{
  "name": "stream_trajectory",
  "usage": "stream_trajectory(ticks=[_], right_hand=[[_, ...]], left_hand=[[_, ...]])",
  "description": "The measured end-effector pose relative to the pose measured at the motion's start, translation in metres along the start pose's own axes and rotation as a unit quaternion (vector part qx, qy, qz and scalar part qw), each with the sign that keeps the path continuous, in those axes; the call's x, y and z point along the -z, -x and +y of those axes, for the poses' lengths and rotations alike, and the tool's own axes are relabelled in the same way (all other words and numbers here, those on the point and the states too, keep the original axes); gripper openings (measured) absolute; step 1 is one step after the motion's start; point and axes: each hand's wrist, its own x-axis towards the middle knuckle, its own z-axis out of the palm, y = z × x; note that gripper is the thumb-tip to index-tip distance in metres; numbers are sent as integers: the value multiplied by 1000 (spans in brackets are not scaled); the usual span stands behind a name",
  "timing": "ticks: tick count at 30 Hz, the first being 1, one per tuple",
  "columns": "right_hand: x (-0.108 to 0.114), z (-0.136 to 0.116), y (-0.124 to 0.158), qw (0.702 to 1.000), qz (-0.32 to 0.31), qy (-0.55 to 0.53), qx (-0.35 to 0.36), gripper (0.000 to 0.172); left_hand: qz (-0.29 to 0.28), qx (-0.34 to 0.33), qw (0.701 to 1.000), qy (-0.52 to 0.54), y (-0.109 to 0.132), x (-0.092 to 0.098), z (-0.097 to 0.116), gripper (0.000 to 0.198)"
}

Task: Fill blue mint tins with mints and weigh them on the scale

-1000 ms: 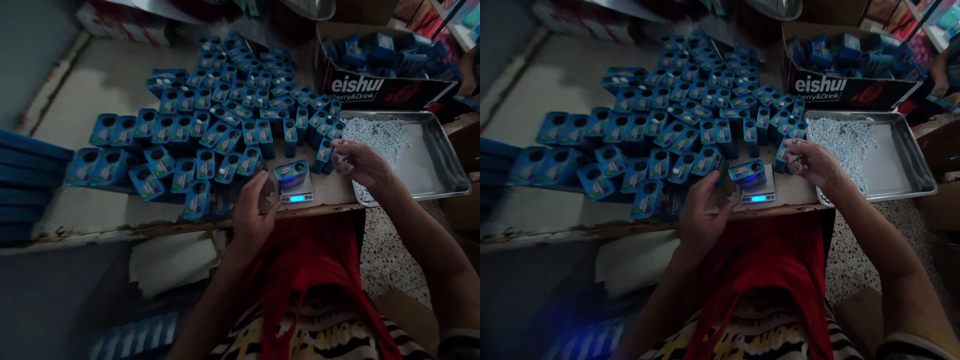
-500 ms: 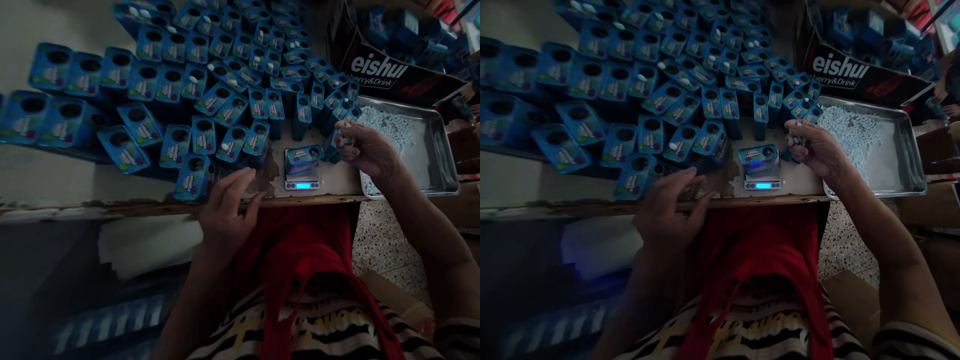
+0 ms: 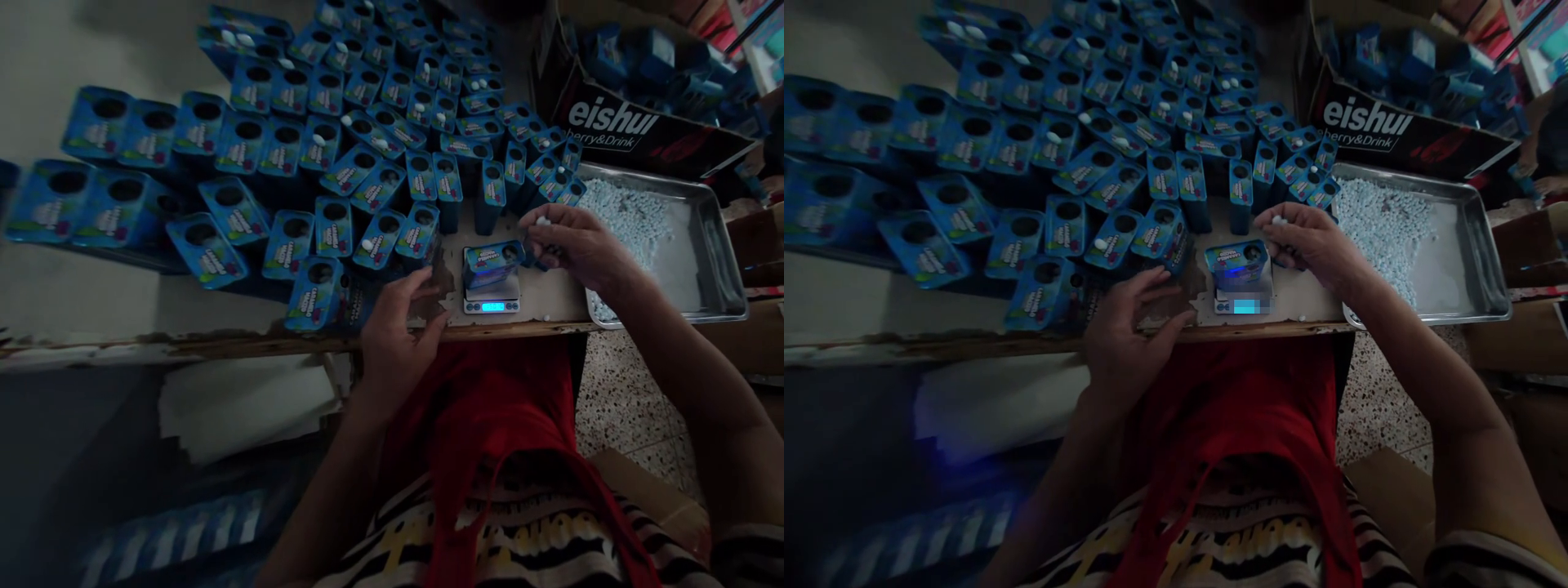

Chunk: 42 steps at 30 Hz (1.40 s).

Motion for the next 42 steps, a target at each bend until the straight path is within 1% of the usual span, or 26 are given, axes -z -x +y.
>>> stream_trajectory(ticks=[3, 6, 9, 11, 13, 15, 18, 20, 21, 22, 23, 24, 25, 26, 27, 28, 29, 30, 32, 34, 36, 37, 38, 39, 40, 42], right_hand=[[-5, 3, -3, 996, -20, 86, 22, 22], [-8, 5, -2, 979, -21, 199, 50, 14], [-10, 2, -1, 959, -11, 274, 71, 21], [-12, -2, 0, 961, -12, 268, 64, 19], [-10, -5, 2, 976, -20, 214, 41, 14], [-2, -2, 8, 991, -19, 131, 17, 25], [21, 19, 27, 999, 23, 47, -2, 36], [37, 43, 42, 995, 60, 79, -28, 38], [42, 55, 50, 988, 71, 130, -46, 35], [46, 66, 56, 974, 72, 203, -66, 31], [46, 75, 61, 950, 67, 294, -83, 26], [45, 81, 64, 913, 56, 393, -97, 22], [41, 84, 66, 866, 39, 487, -108, 21], [37, 84, 67, 815, 20, 567, -119, 25], [32, 83, 68, 767, 0, 629, -129, 29], [27, 80, 69, 728, -19, 672, -139, 33], [23, 78, 69, 700, -40, 698, -146, 35], [21, 76, 70, 682, -61, 713, -150, 36], [20, 76, 71, 666, -92, 727, -140, 37], [22, 80, 72, 659, -107, 733, -128, 37], [25, 85, 71, 660, -107, 733, -123, 36], [27, 86, 70, 667, -101, 727, -125, 34], [29, 85, 69, 682, -91, 715, -124, 32], [30, 82, 68, 707, -76, 694, -116, 29], [31, 77, 65, 741, -56, 662, -100, 26], [30, 61, 59, 821, -10, 569, -37, 19]], left_hand=[[-12, -22, 1000, 1, -5, -2, 2, 55], [-15, -24, 1000, -1, -6, 0, 1, 55], [-19, -12, 1000, -3, -5, 3, -3, 58], [-23, 3, 1000, 7, -4, 3, -6, 59], [-29, 19, 999, 19, -3, 4, -7, 60], [-32, 27, 999, 25, -2, 5, -7, 59], [-29, 28, 999, 17, 0, 8, -6, 59], [-32, 30, 999, 9, 1, 9, -7, 58], [-36, 29, 999, 5, 1, 9, -7, 58], [-41, 28, 999, -1, 0, 9, -6, 57], [-47, 24, 999, -7, -2, 8, -6, 56], [-50, 19, 998, -15, -4, 8, -4, 56], [-49, 11, 999, -22, -7, 9, -2, 55], [-43, 5, 999, -27, -11, 9, 0, 55], [-34, 2, 999, -29, -14, 11, 2, 54], [-23, 1, 999, -29, -18, 13, 4, 54], [-12, 1, 1000, -29, -21, 15, 6, 55], [-3, 4, 1000, -30, -23, 18, 7, 55], [6, 7, 999, -39, -25, 22, 10, 55], [6, 4, 999, -53, -23, 23, 11, 55], [-1, -2, 998, -57, -21, 21, 11, 54], [-5, -4, 998, -55, -21, 19, 11, 54], [-7, -4, 999, -52, -21, 16, 12, 54], [-8, -5, 999, -49, -22, 13, 12, 55], [-7, -7, 999, -47, -24, 9, 12, 55], [-1, -14, 999, -50, -31, 3, 14, 57]])
